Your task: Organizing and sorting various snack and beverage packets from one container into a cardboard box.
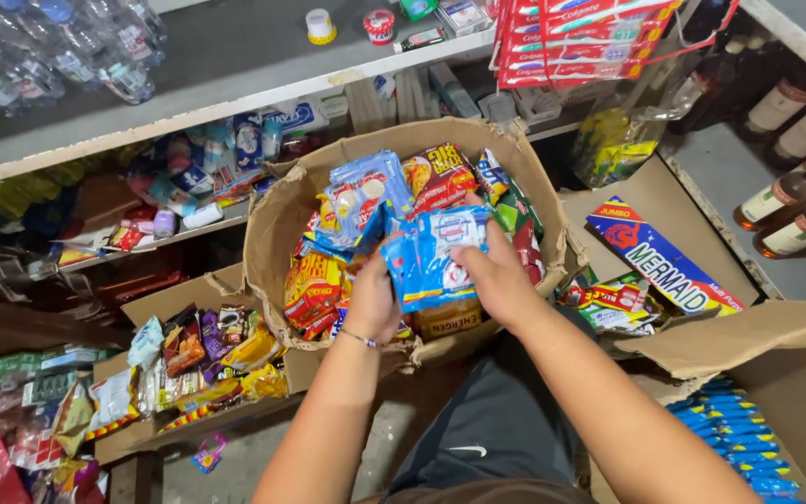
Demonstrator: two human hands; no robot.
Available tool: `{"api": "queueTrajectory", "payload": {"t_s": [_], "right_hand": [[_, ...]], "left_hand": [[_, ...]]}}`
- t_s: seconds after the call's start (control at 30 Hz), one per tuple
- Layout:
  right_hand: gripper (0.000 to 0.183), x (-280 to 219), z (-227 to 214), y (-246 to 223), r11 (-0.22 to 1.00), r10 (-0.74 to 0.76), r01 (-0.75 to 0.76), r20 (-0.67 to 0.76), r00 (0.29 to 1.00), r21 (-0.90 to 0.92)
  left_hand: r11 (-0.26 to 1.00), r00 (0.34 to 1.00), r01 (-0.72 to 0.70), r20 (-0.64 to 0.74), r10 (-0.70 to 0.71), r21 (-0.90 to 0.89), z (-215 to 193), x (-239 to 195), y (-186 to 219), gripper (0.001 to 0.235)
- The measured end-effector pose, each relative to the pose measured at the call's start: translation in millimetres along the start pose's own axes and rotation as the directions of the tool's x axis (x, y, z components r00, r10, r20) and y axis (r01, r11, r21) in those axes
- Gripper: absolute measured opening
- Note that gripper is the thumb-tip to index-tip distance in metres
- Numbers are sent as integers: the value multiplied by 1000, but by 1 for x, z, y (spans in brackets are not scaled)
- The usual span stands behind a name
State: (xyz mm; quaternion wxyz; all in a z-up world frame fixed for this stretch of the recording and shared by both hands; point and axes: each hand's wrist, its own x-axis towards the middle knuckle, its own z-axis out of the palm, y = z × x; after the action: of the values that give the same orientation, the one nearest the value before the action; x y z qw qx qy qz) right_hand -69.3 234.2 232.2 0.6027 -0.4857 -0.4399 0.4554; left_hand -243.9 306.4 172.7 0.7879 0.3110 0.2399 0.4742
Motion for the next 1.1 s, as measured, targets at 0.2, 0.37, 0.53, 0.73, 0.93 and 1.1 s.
{"api": "queueTrajectory", "payload": {"t_s": [0.2,0.37,0.53,0.73,0.93,1.1], "right_hand": [[76,4,-13,-10,998,-32,31,15,999,51],[81,0,-15,-13,995,-23,23,-7,1000,-94],[95,-8,-3,-1,773,-257,288,137,957,-565],[84,2,-3,4,983,83,-50,188,979,-178],[53,8,-4,-14,978,151,-164,103,983,131],[45,-9,-9,-73,935,113,-136,88,990,327]], "left_hand": [[988,989,123,99,-113,-99,20,-7,16,51],[971,980,123,179,-87,-204,45,-23,18,63],[894,977,-210,64,201,396,49,-28,7,75],[867,943,-328,192,273,375,28,-20,17,89],[718,818,-518,513,258,465,14,-36,18,111],[223,881,-453,394,263,863,-56,-15,-26,55]]}}
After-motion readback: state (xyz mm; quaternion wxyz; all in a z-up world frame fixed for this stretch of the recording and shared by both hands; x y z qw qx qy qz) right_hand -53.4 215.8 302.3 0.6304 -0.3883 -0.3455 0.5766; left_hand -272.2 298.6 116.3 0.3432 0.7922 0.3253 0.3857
